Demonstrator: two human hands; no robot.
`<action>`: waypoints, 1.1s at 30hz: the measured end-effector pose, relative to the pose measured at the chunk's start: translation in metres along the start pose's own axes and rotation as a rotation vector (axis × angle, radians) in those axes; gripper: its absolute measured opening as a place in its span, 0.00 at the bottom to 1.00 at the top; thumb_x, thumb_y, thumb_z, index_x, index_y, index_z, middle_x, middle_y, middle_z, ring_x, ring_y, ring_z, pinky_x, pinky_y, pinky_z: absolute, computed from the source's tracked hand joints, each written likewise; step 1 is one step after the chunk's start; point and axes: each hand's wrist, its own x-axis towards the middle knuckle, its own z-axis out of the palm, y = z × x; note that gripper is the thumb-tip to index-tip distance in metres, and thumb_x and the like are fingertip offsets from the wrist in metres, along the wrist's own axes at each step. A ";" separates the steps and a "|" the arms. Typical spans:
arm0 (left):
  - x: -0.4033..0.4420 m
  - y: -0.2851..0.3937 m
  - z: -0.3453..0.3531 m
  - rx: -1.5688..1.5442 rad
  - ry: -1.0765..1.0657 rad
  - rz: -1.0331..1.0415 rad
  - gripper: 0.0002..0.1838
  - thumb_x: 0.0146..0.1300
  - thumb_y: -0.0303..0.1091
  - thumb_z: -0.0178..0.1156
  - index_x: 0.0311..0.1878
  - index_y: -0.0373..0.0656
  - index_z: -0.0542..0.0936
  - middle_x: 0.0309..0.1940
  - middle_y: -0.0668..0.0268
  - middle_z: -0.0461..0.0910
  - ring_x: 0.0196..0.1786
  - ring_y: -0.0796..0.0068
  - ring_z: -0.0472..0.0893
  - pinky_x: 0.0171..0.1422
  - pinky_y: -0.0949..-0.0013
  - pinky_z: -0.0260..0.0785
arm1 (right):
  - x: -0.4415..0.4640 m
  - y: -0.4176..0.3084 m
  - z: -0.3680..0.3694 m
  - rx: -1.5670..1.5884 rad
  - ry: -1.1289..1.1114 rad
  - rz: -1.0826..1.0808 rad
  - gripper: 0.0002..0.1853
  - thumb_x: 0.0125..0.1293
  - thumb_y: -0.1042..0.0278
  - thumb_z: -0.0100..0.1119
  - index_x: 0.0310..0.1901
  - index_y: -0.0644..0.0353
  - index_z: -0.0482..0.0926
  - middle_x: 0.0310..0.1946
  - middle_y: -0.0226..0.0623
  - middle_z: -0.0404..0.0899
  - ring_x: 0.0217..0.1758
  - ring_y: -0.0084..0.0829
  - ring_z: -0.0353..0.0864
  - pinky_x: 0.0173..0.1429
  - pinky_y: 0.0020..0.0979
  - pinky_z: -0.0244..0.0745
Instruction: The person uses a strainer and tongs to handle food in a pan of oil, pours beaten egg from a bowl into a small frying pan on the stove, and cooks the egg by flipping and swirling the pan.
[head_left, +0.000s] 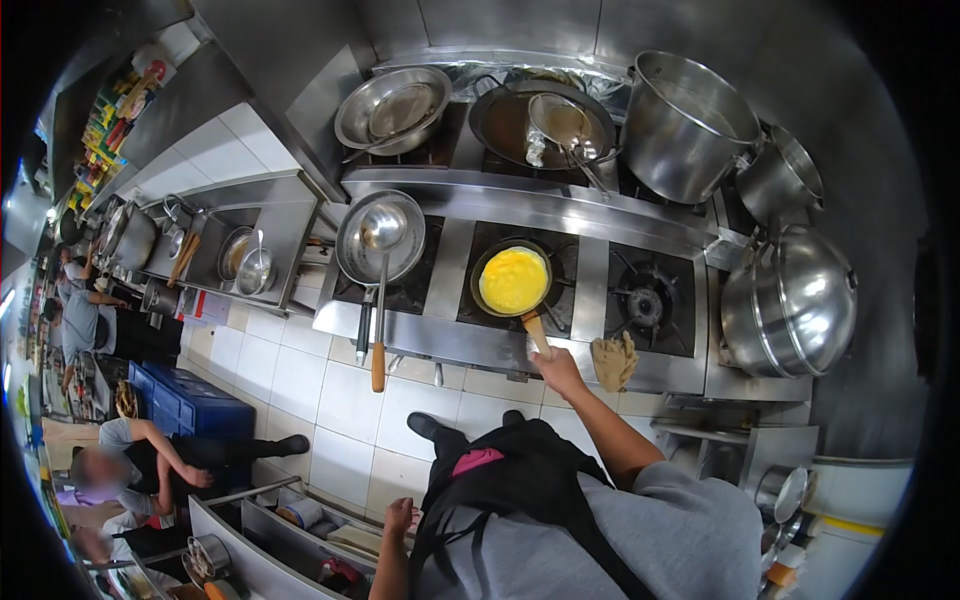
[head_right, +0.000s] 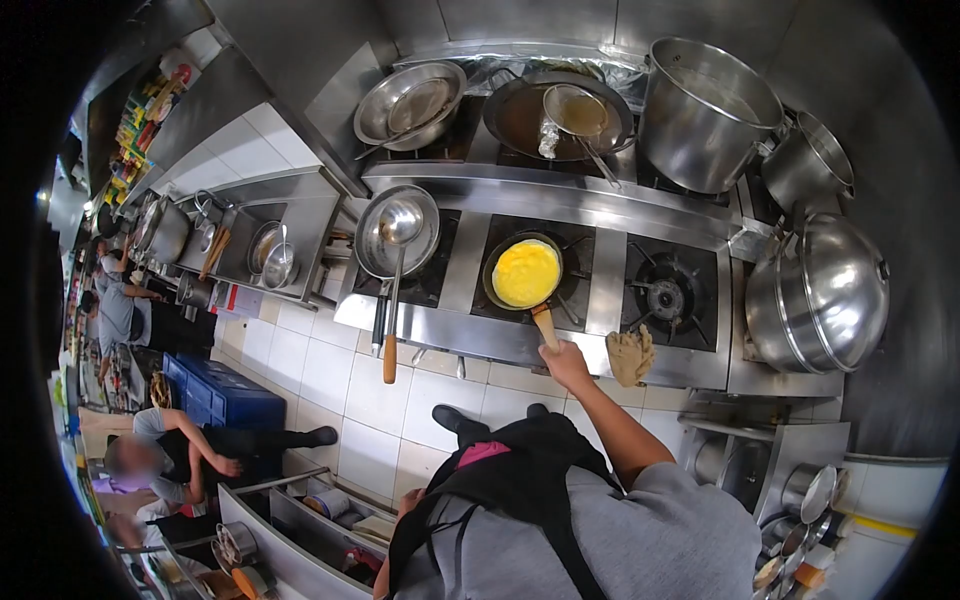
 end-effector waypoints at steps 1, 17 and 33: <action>0.000 -0.002 0.000 0.003 -0.001 -0.001 0.17 0.66 0.41 0.51 0.49 0.39 0.76 0.30 0.61 0.81 0.24 0.74 0.80 0.22 0.71 0.71 | 0.001 0.006 0.001 0.000 0.000 -0.001 0.19 0.62 0.55 0.59 0.31 0.68 0.76 0.15 0.38 0.73 0.17 0.32 0.72 0.24 0.37 0.66; 0.009 -0.028 -0.001 -0.073 0.005 -0.012 0.15 0.67 0.42 0.52 0.46 0.41 0.77 0.28 0.63 0.81 0.24 0.74 0.80 0.24 0.70 0.71 | 0.000 0.045 0.012 0.025 0.108 -0.166 0.16 0.61 0.58 0.59 0.32 0.67 0.77 0.19 0.42 0.75 0.23 0.32 0.74 0.32 0.37 0.69; 0.008 -0.020 -0.001 -0.069 -0.012 0.039 0.17 0.67 0.43 0.51 0.49 0.39 0.77 0.31 0.61 0.82 0.23 0.74 0.80 0.22 0.70 0.72 | 0.013 0.055 0.021 0.708 -0.261 0.017 0.13 0.60 0.63 0.62 0.27 0.59 0.69 0.13 0.28 0.65 0.11 0.20 0.63 0.16 0.26 0.59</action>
